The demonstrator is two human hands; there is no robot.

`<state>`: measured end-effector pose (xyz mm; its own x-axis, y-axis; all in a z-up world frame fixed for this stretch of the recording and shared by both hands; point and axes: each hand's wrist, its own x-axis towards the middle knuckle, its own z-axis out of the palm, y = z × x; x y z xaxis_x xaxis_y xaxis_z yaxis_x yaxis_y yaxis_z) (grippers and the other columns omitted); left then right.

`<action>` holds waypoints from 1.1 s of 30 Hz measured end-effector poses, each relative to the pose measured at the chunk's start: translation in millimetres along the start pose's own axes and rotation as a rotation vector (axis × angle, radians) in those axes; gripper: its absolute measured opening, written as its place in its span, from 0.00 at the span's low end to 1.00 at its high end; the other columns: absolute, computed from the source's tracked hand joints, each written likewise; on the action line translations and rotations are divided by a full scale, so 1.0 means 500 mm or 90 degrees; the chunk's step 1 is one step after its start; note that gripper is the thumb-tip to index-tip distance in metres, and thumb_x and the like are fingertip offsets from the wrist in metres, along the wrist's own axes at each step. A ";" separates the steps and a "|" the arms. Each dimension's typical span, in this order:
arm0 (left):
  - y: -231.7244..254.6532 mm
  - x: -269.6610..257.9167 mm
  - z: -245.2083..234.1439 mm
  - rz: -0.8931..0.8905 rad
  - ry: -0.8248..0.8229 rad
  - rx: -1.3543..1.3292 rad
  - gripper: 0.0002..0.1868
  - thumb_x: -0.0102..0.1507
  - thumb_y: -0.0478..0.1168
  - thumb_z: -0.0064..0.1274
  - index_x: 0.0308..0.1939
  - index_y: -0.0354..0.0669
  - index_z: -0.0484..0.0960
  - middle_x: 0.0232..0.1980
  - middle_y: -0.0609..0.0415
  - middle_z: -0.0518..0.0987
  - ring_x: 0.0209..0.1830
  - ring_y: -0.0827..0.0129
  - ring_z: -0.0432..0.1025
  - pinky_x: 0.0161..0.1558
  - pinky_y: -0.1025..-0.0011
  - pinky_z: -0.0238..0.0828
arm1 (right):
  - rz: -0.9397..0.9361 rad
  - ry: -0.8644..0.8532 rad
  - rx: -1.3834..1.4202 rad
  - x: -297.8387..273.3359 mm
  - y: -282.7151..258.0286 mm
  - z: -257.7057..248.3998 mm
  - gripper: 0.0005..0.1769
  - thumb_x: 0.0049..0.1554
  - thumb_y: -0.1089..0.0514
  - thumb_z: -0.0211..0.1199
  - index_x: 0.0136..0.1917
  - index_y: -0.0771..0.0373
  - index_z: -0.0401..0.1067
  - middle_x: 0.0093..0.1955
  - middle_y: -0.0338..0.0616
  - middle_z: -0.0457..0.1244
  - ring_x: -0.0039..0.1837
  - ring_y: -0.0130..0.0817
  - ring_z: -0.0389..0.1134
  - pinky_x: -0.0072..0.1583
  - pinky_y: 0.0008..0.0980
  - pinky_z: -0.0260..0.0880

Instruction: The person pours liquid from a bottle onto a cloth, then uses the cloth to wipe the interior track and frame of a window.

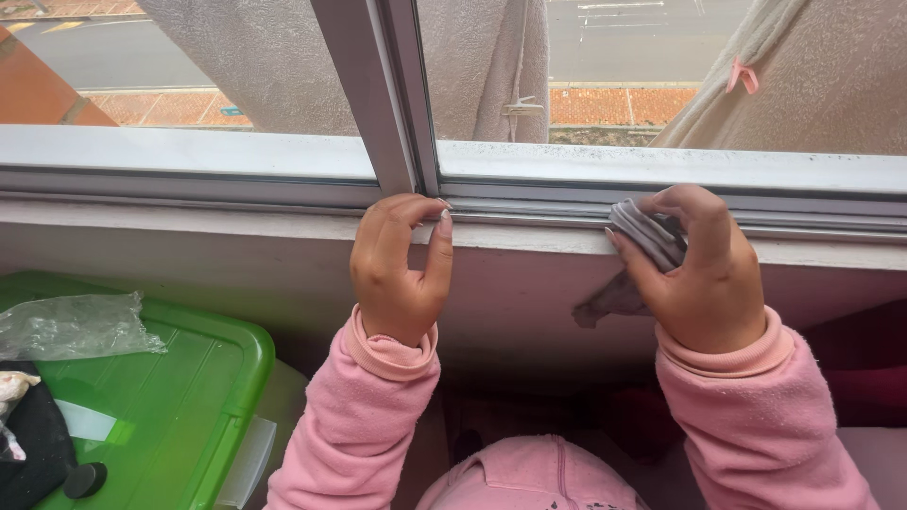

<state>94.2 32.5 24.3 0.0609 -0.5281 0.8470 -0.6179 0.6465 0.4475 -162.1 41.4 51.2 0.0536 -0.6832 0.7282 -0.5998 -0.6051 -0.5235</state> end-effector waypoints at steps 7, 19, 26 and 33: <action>-0.071 -0.008 0.008 0.124 0.055 0.083 0.07 0.65 0.30 0.59 0.45 0.39 0.80 0.43 0.51 0.80 0.46 0.58 0.76 0.53 0.62 0.74 | -0.162 -0.027 -0.204 0.003 0.028 0.014 0.09 0.57 0.64 0.75 0.50 0.65 0.79 0.50 0.43 0.68 0.51 0.41 0.68 0.56 0.36 0.69; -0.079 -0.007 0.012 0.125 0.099 0.056 0.08 0.65 0.28 0.58 0.47 0.36 0.78 0.43 0.49 0.79 0.45 0.57 0.76 0.52 0.62 0.74 | -0.294 -0.150 -0.099 0.055 -0.079 0.189 0.15 0.53 0.69 0.64 0.55 0.71 0.74 0.55 0.53 0.65 0.58 0.49 0.68 0.62 0.40 0.69; -0.087 -0.010 0.008 0.113 0.086 0.048 0.08 0.65 0.28 0.58 0.47 0.37 0.78 0.43 0.50 0.79 0.44 0.58 0.76 0.50 0.64 0.75 | -0.144 -0.132 -0.182 0.034 -0.047 0.066 0.10 0.55 0.70 0.66 0.52 0.68 0.79 0.52 0.50 0.66 0.53 0.48 0.67 0.56 0.41 0.69; -0.072 -0.009 -0.003 0.094 0.059 0.037 0.09 0.65 0.29 0.59 0.48 0.38 0.79 0.44 0.50 0.79 0.44 0.59 0.76 0.51 0.64 0.75 | -0.251 -0.168 -0.092 0.078 -0.089 0.221 0.12 0.51 0.70 0.65 0.50 0.68 0.79 0.51 0.50 0.66 0.54 0.49 0.69 0.57 0.40 0.71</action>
<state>117.6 12.5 4.6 0.0359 -0.3753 0.9262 -0.6691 0.6794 0.3013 -45.1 -3.5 53.7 0.4882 -0.5048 0.7120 -0.5967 -0.7884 -0.1498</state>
